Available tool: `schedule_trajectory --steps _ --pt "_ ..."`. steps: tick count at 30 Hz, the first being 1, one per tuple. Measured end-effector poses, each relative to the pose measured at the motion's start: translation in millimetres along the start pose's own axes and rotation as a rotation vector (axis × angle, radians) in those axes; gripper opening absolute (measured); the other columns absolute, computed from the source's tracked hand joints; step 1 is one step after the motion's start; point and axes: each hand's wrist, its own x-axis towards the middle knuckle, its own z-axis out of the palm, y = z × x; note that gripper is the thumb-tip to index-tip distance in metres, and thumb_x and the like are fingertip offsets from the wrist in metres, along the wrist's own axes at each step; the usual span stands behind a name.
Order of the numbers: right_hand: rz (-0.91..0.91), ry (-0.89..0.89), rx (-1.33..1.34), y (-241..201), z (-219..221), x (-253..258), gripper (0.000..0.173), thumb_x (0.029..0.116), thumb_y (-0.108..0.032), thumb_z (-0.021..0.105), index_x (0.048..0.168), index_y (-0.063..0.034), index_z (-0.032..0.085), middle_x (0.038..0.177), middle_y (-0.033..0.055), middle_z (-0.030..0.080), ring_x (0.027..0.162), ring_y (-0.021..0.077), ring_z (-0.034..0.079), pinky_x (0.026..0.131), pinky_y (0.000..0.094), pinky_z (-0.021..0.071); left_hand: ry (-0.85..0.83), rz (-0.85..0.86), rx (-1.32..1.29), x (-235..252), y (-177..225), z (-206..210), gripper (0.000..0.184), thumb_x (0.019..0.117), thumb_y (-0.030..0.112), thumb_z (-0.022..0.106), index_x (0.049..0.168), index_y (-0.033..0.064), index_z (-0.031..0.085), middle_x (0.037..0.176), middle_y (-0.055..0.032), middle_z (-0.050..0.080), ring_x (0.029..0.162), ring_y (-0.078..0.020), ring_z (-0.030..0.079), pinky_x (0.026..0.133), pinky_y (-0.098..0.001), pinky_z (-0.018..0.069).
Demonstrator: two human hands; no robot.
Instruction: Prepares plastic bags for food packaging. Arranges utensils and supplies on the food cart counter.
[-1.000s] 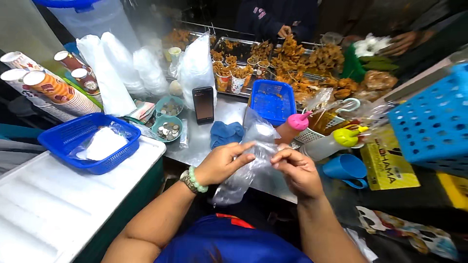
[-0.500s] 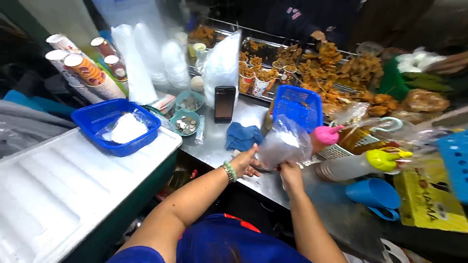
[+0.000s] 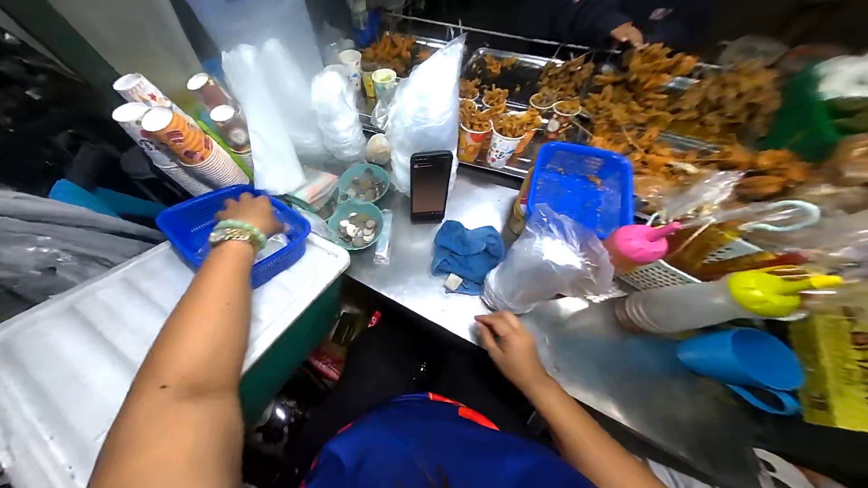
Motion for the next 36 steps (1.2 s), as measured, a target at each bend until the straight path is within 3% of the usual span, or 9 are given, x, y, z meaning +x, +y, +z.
schedule_trajectory --steps 3,6,9,15,19,23,26,31,36 --pt "0.08 -0.183 -0.039 -25.9 17.4 44.0 0.033 0.1031 -0.015 0.056 0.126 0.005 0.068 0.117 0.0279 0.066 0.1 0.0369 0.07 0.089 0.0446 0.0583 -0.11 -0.133 0.084 -0.9 -28.7 8.2 0.076 0.0785 0.025 0.09 0.138 -0.0077 0.055 0.137 -0.043 0.049 0.128 -0.063 0.046 0.1 -0.0793 0.0369" --pt "0.316 -0.394 -0.16 -39.5 36.8 92.1 0.049 0.1094 -0.021 0.044 0.152 0.0032 0.043 0.146 0.0295 0.049 0.123 0.0414 0.061 0.102 0.0474 0.052 -0.12 -0.188 0.131 -0.4 -44.1 12.6 0.045 0.0885 0.013 0.078 0.118 -0.0157 0.061 0.12 -0.0403 0.061 0.117 -0.0566 0.058 0.095 -0.0741 0.0442" --pt "0.515 -0.529 -0.296 -37.8 53.7 121.5 0.05 0.1107 -0.027 0.041 0.145 0.0095 0.045 0.153 0.0308 0.039 0.131 0.0443 0.054 0.102 0.0527 0.0502 0.023 -0.184 0.059 -11.1 -47.0 0.0 0.025 0.0935 0.002 0.065 0.111 -0.0156 0.063 0.115 -0.042 0.061 0.112 -0.0599 0.059 0.09 -0.0771 0.0446" --pt "0.531 -0.513 -0.308 -33.5 58.5 134.5 0.038 0.1041 -0.003 0.042 0.14 0.006 0.052 0.145 0.0268 0.05 0.12 0.0433 0.062 0.096 0.0562 0.0525 0.448 -0.016 -0.235 -48.6 -20.5 -54.4 0.031 0.1019 0.006 0.056 0.129 -0.0107 0.059 0.123 -0.0428 0.057 0.117 -0.0646 0.053 0.095 -0.0801 0.0386" --pt "0.526 -0.536 -0.316 -39.4 58.6 132.1 0.04 0.103 0.002 0.04 0.141 0.0104 0.05 0.149 0.0297 0.045 0.126 0.0451 0.058 0.099 0.0556 0.0514 0.572 0.245 -0.482 -72.0 17.2 -55.4 0.033 0.1052 0.014 0.054 0.131 -0.0075 0.056 0.121 -0.0333 0.061 0.1 -0.0463 0.062 0.088 -0.0629 0.0488" --pt "0.504 -0.515 -0.188 -53.0 43.7 118.6 0.046 0.1036 -0.002 0.042 0.148 0.0067 0.046 0.153 0.0313 0.041 0.136 0.0481 0.048 0.106 0.0587 0.0458 0.392 0.502 -0.641 -98.5 70.8 -15.6 0.027 0.1024 0.007 0.057 0.126 -0.0054 0.062 0.112 -0.0238 0.067 0.09 -0.0297 0.066 0.083 -0.0507 0.0545" --pt "0.325 -0.261 0.191 -69.4 17.0 96.3 0.043 0.1098 -0.019 0.042 0.142 0.0053 0.055 0.138 0.0255 0.06 0.123 0.0345 0.063 0.107 0.0458 0.049 0.213 0.634 -0.682 -110.5 96.0 38.0 0.026 0.1006 0.009 0.058 0.12 -0.0046 0.068 0.113 -0.0198 0.07 0.097 -0.024 0.069 0.09 -0.0428 0.0561" --pt "0.407 -0.081 0.836 -82.6 0.1 70.5 0.027 0.1036 -0.015 0.056 0.116 0.0066 0.065 0.096 0.0086 0.071 0.077 0.0069 0.067 0.072 0.0261 0.0579 0.112 0.642 -0.805 -136.9 130.4 105.3 0.022 0.0979 0.006 0.059 0.113 -0.0042 0.071 0.11 -0.0177 0.071 0.098 -0.0202 0.07 0.091 -0.035 0.0559" --pt "0.524 0.123 0.804 -78.1 6.6 65.3 0.018 0.0998 -0.011 0.064 0.108 0.005 0.067 0.088 0.0062 0.071 0.07 0.0052 0.066 0.067 0.0231 0.0572 0.201 0.632 -0.752 -158.5 148.1 131.5 0.05 0.1017 0.04 0.051 0.123 -0.0006 0.071 0.125 -0.0265 0.062 0.118 -0.0451 0.057 0.1 -0.0603 0.0433"
